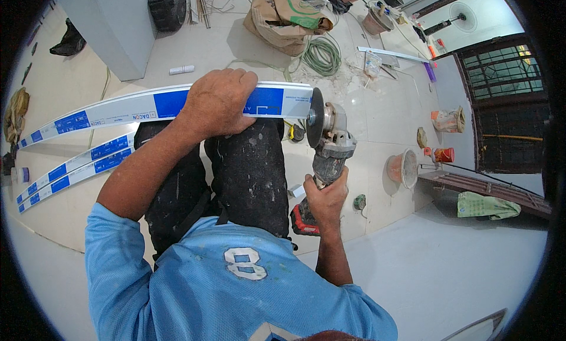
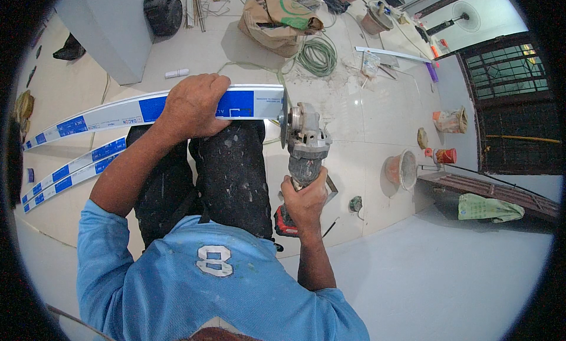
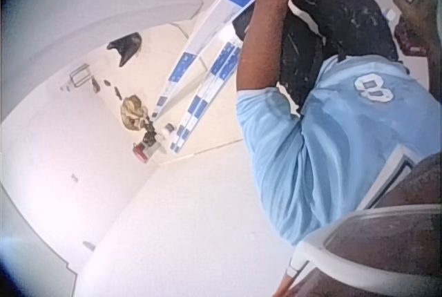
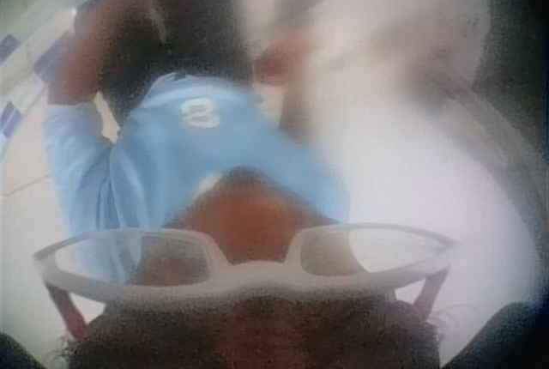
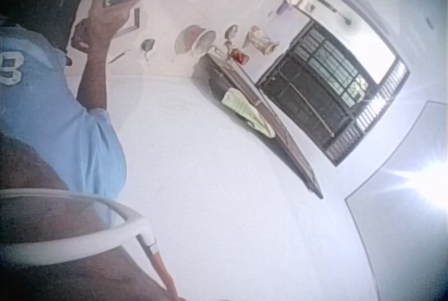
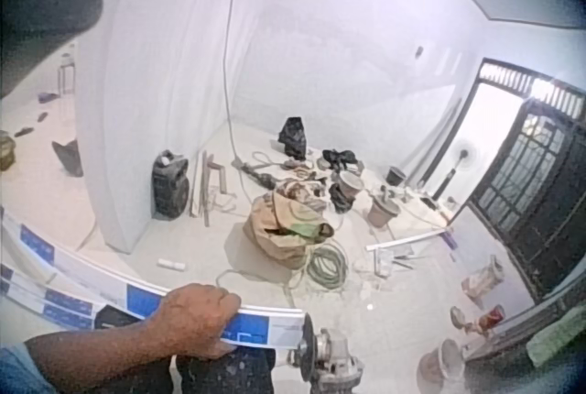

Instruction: The person measures and marks aluminum profiles using a ruler and marker, then cuts them with an angle grinder. The person repeats this process for multiple pieces, measuring, marking, and cutting each one.

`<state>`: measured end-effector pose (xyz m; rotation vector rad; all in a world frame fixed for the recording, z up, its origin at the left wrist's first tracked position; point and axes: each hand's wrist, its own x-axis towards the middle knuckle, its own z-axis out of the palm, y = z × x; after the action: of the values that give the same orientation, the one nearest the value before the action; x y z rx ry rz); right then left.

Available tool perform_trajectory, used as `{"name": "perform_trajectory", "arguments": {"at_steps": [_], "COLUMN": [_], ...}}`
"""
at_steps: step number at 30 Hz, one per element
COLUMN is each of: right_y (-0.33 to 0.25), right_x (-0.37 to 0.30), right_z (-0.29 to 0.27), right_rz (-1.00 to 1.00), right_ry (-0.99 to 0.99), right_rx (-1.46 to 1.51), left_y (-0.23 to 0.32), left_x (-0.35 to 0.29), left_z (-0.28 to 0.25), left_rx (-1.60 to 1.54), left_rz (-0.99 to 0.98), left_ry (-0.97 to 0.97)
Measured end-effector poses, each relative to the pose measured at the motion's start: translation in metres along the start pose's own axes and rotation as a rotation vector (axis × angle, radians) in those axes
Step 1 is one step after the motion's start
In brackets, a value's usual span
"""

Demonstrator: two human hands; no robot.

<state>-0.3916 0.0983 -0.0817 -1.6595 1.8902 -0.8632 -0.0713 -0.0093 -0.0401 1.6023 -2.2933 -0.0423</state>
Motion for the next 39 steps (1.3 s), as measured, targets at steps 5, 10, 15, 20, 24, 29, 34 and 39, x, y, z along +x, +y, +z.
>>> {"name": "perform_trajectory", "arguments": {"at_steps": [5, 10, 15, 20, 24, 29, 34, 39], "right_y": [-0.004, 0.002, 0.001, 0.000, -0.007, -0.007, -0.014, -0.013], "right_x": [-0.008, -0.023, -0.022, -0.024, -0.026, -0.031, -0.035, -0.033], "right_z": [-0.004, -0.010, -0.016, -0.014, -0.016, -0.016, -0.015, -0.014], "right_rz": [0.071, 0.058, 0.050, 0.044, 0.051, 0.101, 0.125, 0.124], "right_ry": [-0.040, -0.003, 0.015, -0.013, -0.015, -0.018, -0.016, -0.016], "right_rx": [0.024, 0.014, -0.012, 0.029, 0.016, -0.021, -0.048, -0.062], "left_y": [0.001, 0.006, 0.009, 0.016, 0.017, 0.018, 0.018, 0.018], "left_x": [-0.004, -0.007, -0.017, -0.022, -0.024, -0.025, -0.026, -0.027], "left_z": [-0.001, -0.004, 0.002, 0.000, 0.002, 0.006, 0.009, 0.009], "left_rx": [0.026, -0.001, 0.000, 0.011, 0.015, 0.066, 0.059, 0.055], "left_rz": [0.030, 0.054, 0.056, 0.031, 0.039, 0.042, 0.046, 0.049], "left_ry": [0.088, 0.176, 0.189, 0.170, 0.177, 0.186, 0.209, 0.219]}}
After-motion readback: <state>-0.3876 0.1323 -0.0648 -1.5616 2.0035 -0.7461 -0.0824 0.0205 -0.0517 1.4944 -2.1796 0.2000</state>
